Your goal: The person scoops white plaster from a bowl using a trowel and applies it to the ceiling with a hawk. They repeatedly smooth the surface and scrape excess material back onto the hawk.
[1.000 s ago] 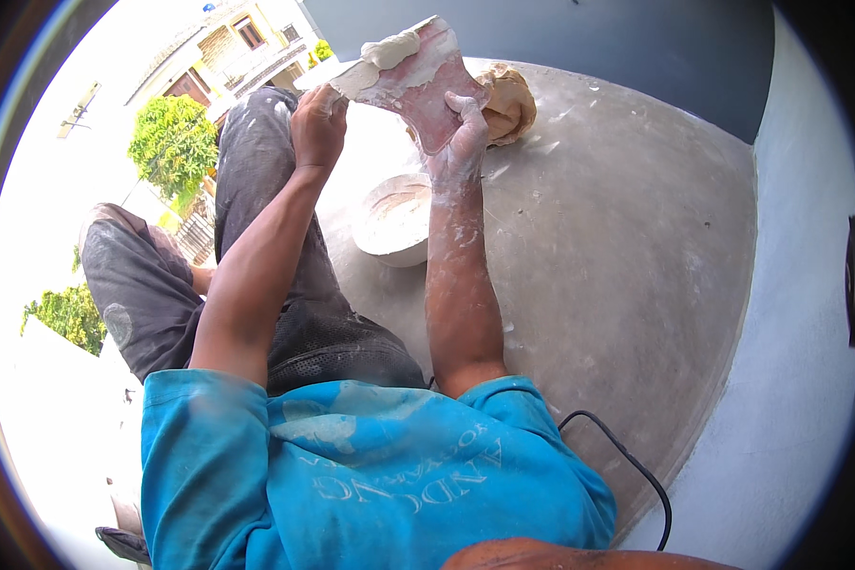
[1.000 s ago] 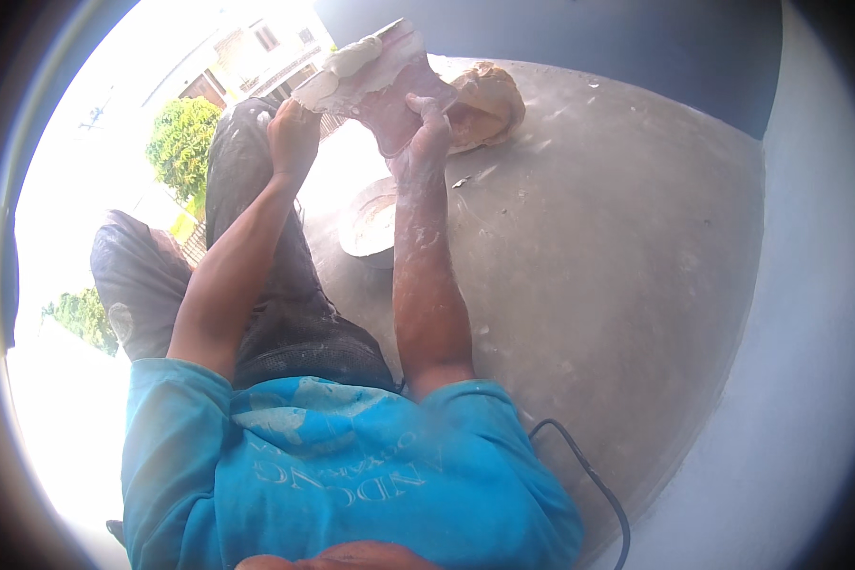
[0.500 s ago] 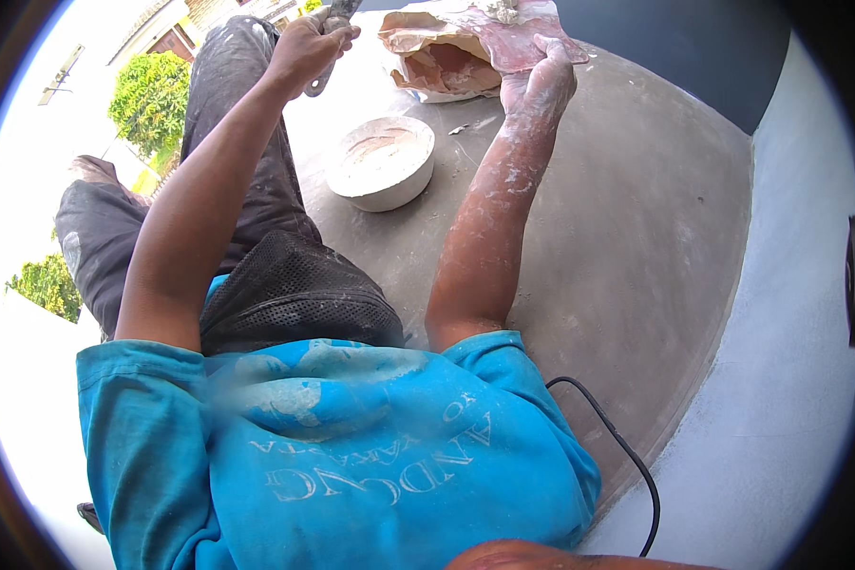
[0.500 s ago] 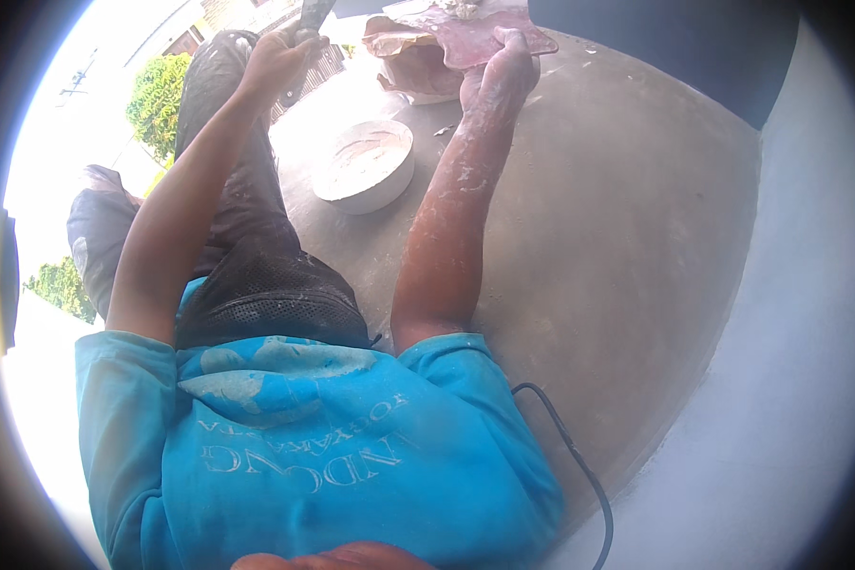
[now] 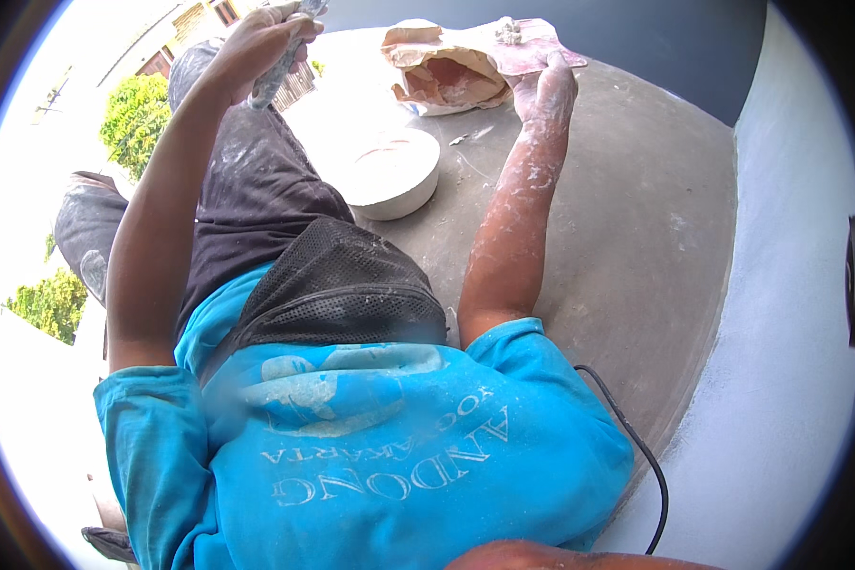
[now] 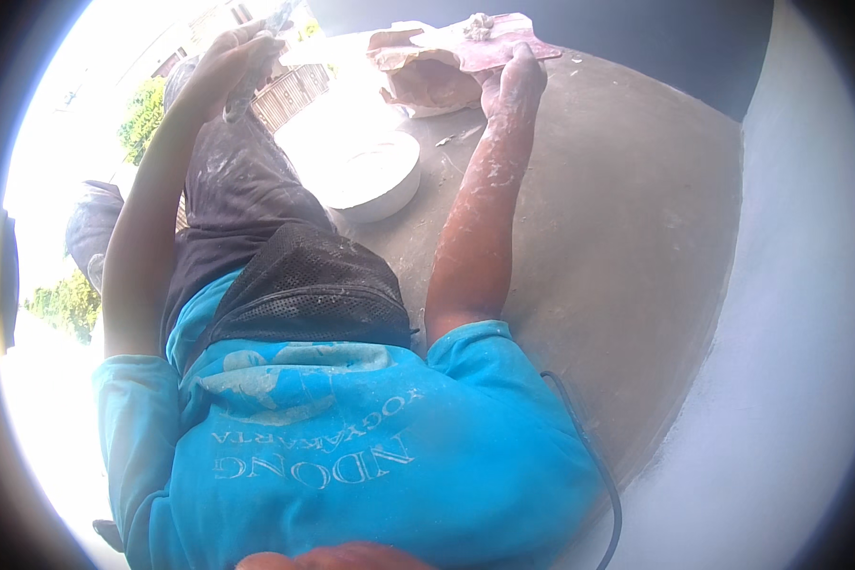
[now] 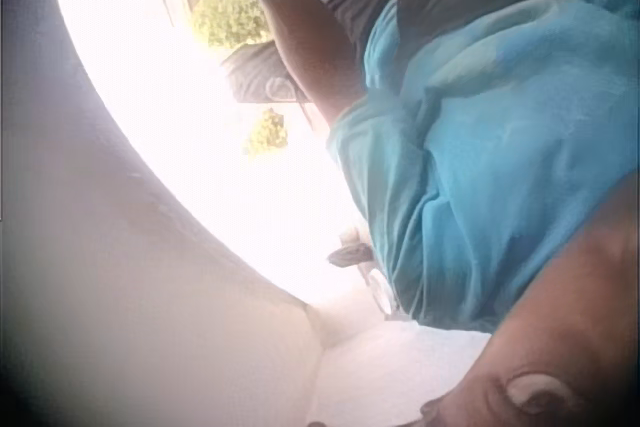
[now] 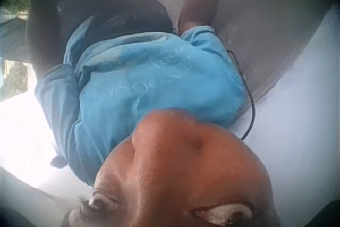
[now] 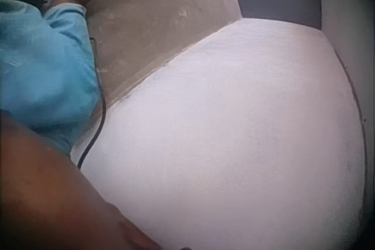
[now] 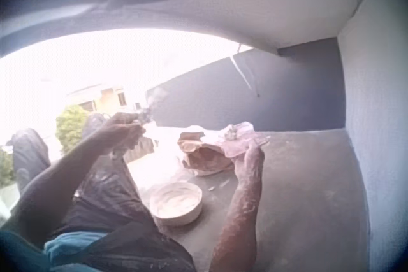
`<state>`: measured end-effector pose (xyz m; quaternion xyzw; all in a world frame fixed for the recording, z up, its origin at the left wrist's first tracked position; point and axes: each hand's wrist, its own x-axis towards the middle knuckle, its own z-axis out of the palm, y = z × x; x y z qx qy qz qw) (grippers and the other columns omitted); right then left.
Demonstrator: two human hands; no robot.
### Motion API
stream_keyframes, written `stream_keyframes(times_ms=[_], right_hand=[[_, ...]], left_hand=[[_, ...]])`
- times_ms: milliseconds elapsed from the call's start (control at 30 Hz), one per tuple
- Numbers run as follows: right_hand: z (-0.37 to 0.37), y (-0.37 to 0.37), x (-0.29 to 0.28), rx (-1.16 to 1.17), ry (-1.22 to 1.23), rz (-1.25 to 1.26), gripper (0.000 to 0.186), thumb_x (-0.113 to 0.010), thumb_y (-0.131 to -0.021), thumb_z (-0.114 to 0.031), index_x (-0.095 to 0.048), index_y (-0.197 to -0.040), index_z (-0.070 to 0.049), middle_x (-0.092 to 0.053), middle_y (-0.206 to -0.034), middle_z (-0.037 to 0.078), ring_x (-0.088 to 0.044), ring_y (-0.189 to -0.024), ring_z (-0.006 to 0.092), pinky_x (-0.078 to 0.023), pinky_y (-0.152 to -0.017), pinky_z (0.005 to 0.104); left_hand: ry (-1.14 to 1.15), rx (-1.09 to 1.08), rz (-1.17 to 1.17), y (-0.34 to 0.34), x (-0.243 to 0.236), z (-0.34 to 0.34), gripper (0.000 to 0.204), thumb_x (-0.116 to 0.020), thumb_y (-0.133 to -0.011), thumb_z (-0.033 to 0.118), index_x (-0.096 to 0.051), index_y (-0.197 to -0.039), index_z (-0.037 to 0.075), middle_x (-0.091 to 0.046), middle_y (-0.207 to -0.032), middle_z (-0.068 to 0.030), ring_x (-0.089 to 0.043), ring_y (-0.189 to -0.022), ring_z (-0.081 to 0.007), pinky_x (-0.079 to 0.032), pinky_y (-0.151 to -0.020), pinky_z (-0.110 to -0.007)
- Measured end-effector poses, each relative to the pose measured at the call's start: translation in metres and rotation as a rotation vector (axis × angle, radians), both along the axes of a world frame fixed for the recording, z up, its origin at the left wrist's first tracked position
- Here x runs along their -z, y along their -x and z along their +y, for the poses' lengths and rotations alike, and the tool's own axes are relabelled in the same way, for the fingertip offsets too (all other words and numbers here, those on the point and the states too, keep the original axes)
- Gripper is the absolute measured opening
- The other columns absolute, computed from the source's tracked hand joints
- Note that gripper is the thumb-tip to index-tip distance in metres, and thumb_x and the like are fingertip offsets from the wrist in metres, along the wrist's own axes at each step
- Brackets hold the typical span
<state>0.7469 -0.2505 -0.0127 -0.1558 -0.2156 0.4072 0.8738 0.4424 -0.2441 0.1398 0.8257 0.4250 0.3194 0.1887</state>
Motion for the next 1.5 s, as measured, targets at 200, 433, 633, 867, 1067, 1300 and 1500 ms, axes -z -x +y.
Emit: stream_keyframes(times_ms=[200, 433, 633, 867, 1067, 1300, 1500], right_hand=[[-0.019, -0.009, -0.020, -0.126, -0.372, -0.028, 0.052, -0.045, -0.088, -0.012, -0.038, -0.132, 0.014, -0.054, -0.124, 0.030, -0.058, -0.114, 0.0430, -0.055, -0.092, 0.0520], [-0.077, -0.064, -0.118, -0.164, -0.471, -0.079, 0.051, -0.050, -0.087, -0.007, -0.037, -0.130, 0.018, -0.047, -0.130, 0.034, -0.057, -0.115, 0.0424, -0.059, -0.089, 0.0489], [-0.053, -0.081, -0.188, -0.422, -0.965, -0.493, 0.042, -0.058, -0.085, -0.005, -0.052, -0.120, 0.018, -0.058, -0.124, 0.031, -0.057, -0.117, 0.0407, -0.048, -0.104, 0.0434], [-0.107, -0.026, -0.234, 0.942, 0.119, -1.349, 0.068, -0.076, -0.081, -0.039, -0.056, -0.118, 0.014, -0.063, -0.118, 0.026, -0.062, -0.110, 0.0319, -0.057, -0.088, 0.0389], [-0.109, -0.030, -0.249, 0.900, 0.201, -1.276, 0.072, -0.077, -0.080, -0.042, -0.056, -0.117, 0.016, -0.063, -0.115, 0.028, -0.063, -0.108, 0.0322, -0.056, -0.091, 0.0365], [-0.099, -0.060, -0.233, 0.552, -0.164, -0.930, 0.048, -0.058, -0.095, -0.022, -0.051, -0.122, 0.016, -0.060, -0.115, 0.029, -0.057, -0.116, 0.0385, -0.050, -0.102, 0.0442], [-0.076, -0.073, -0.189, -0.267, -0.890, -0.107, 0.046, -0.048, -0.094, -0.014, -0.044, -0.133, 0.011, -0.060, -0.121, 0.024, -0.059, -0.114, 0.0354, -0.049, -0.100, 0.0441]], left_hand=[[-0.096, -0.031, -0.164, 0.048, 0.002, -0.036, 0.036, -0.062, -0.090, 0.014, -0.057, -0.117, -0.009, -0.054, -0.070, -0.0004, -0.052, -0.059, -0.0068, -0.045, -0.054, -0.022], [-0.156, 0.024, -0.209, 0.073, -0.001, -0.097, 0.026, -0.061, -0.090, 0.013, -0.058, -0.108, -0.005, -0.052, -0.068, 0.0013, -0.050, -0.058, -0.0068, -0.043, -0.056, -0.023], [-0.124, 0.034, -0.293, 0.113, 0.007, -0.129, 0.035, -0.057, -0.091, 0.012, -0.056, -0.120, -0.006, -0.053, -0.074, 0.0007, -0.051, -0.059, -0.0068, -0.043, -0.056, -0.022], [-0.137, -0.015, -0.323, 0.125, 0.025, -0.143, 0.044, -0.056, -0.089, 0.011, -0.054, -0.129, -0.007, -0.051, -0.074, 0.0019, -0.050, -0.060, -0.0063, -0.042, -0.056, -0.021], [-0.077, -0.020, -0.376, 0.121, 0.037, -0.134, 0.044, -0.059, -0.088, 0.013, -0.054, -0.127, -0.006, -0.051, -0.072, 0.0018, -0.049, -0.060, -0.0067, -0.041, -0.056, -0.021], [-0.022, 0.000, -0.249, 0.105, 0.032, -0.124, 0.038, -0.058, -0.089, 0.013, -0.057, -0.122, -0.005, -0.051, -0.071, 0.0022, -0.049, -0.058, -0.0063, -0.040, -0.053, -0.020], [-0.005, 0.078, -0.322, 0.064, 0.045, -0.119, 0.035, -0.055, -0.092, 0.015, -0.058, -0.122, -0.003, -0.048, -0.071, 0.0026, -0.046, -0.056, -0.0050, -0.040, -0.051, -0.020]])
